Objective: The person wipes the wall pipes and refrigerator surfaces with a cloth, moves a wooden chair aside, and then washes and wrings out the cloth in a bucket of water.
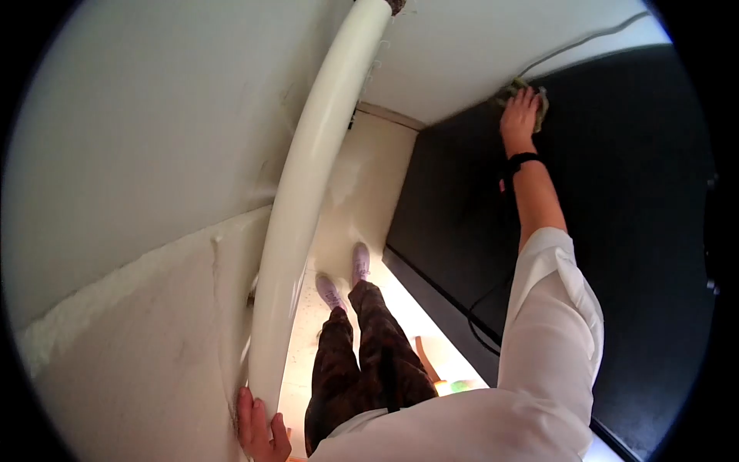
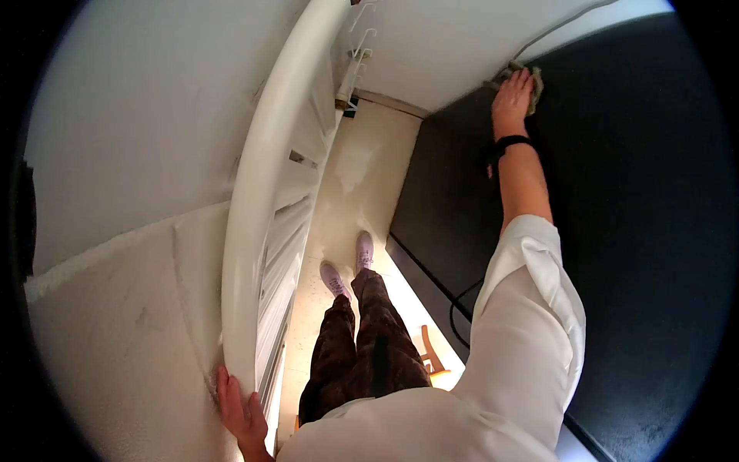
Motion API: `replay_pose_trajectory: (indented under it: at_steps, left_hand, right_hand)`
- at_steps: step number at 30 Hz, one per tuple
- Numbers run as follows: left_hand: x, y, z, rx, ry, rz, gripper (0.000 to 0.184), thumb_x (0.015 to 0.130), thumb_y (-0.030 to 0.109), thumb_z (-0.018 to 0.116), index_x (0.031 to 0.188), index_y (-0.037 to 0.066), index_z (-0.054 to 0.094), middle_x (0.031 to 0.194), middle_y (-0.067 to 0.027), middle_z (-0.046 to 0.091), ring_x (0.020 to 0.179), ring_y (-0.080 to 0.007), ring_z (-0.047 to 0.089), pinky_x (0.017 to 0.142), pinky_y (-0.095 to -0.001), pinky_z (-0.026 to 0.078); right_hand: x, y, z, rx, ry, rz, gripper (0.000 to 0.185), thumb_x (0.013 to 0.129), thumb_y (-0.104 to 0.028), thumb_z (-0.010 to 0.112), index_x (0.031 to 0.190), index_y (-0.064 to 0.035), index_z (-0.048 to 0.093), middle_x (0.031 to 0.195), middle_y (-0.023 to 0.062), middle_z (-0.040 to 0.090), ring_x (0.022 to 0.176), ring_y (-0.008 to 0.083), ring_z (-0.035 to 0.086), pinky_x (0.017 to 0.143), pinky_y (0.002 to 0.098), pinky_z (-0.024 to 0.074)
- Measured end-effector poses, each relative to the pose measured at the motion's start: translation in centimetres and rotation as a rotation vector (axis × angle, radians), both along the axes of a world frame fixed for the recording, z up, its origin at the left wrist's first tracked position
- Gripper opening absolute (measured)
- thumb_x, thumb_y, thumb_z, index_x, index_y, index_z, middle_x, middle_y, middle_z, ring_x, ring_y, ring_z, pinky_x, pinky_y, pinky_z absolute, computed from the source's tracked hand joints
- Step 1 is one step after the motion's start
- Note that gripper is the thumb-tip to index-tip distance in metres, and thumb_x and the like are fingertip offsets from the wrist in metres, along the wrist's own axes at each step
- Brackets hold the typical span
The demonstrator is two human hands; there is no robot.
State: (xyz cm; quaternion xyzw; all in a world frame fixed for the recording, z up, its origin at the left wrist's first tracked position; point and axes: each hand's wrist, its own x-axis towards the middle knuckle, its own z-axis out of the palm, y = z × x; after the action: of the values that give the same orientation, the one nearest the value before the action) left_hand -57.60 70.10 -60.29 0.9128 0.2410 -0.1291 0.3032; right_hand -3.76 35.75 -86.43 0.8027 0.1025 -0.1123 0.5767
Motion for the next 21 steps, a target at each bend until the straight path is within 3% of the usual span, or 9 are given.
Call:
replay_pose_trajectory:
  at_steps: [4,6,10,12,15,19,21]
  left_hand:
    - [-2.8,0.4,-0.2,-0.015,0.011,-0.051,0.053,0.084,0.004,0.053,0.134,-0.003,0.036,0.136,-0.0318,0.036,0.127,-0.0479,0.035,0.104,-0.052,0.03]
    - [-3.4,0.0,-0.2,-0.005,-0.017,0.058,0.047,0.081,0.011,0.064,0.123,-0.005,0.05,0.128,-0.0298,0.047,0.115,-0.0441,0.049,0.096,-0.0483,0.04]
    - [-2.4,0.3,-1.8,0.091,-0.028,-0.051,0.04,0.08,0.005,0.064,0.117,-0.006,0.053,0.128,-0.0302,0.047,0.113,-0.0458,0.049,0.093,-0.0476,0.042]
    - [-2.9,-0.2,-3.2,0.118,-0.034,-0.035,0.038,0.08,0.006,0.064,0.114,-0.007,0.054,0.127,-0.031,0.047,0.111,-0.0471,0.05,0.092,-0.0481,0.042]
    - [-1.9,-0.9,-4.5,0.155,-0.014,-0.056,0.038,0.08,0.006,0.064,0.115,-0.006,0.054,0.126,-0.0329,0.047,0.111,-0.0467,0.049,0.092,-0.0492,0.042]
    - [-2.7,-0.8,-4.8,0.17,0.047,-0.044,0.034,0.079,0.006,0.064,0.109,-0.008,0.055,0.127,-0.0339,0.045,0.111,-0.0469,0.048,0.091,-0.0503,0.041]
    - [-2.4,-0.6,-4.5,0.174,0.021,-0.055,0.033,0.08,0.007,0.064,0.107,-0.009,0.055,0.127,-0.0339,0.045,0.11,-0.047,0.048,0.09,-0.051,0.041]
  right_hand:
    - [-0.9,-0.7,-3.8,-0.023,0.016,0.026,0.046,0.097,-0.029,0.035,0.139,-0.0128,0.039,0.149,0.0089,0.028,0.138,0.0304,0.022,0.109,0.0492,0.0142]
    - [-2.6,-1.3,-7.7,0.123,0.442,-0.044,0.043,0.094,-0.024,0.037,0.135,-0.0142,0.046,0.145,0.0103,0.035,0.134,0.0297,0.027,0.107,0.0504,0.019]
    - [-2.4,-1.0,-12.1,0.215,0.414,-0.135,0.043,0.095,-0.024,0.037,0.135,-0.0132,0.046,0.145,0.0099,0.034,0.134,0.0284,0.028,0.107,0.0481,0.0202]
    - [-0.5,-1.0,-13.8,0.223,0.046,0.056,0.04,0.095,-0.028,0.04,0.13,-0.0119,0.051,0.142,0.0094,0.039,0.132,0.0286,0.031,0.108,0.0452,0.021]
    - [1.4,-1.0,-16.5,0.171,0.043,0.078,0.041,0.095,-0.027,0.04,0.131,-0.0113,0.05,0.142,0.0085,0.039,0.132,0.0282,0.03,0.108,0.0451,0.0204]
    - [-3.0,-1.7,-22.6,0.094,0.346,0.005,0.044,0.097,-0.03,0.034,0.134,-0.0097,0.046,0.144,0.0075,0.035,0.131,0.0272,0.03,0.108,0.0453,0.0193]
    - [-6.8,-3.0,-26.9,0.189,0.451,-0.009,0.04,0.094,-0.028,0.037,0.126,-0.0129,0.056,0.14,0.0062,0.041,0.131,0.026,0.031,0.109,0.0441,0.0189]
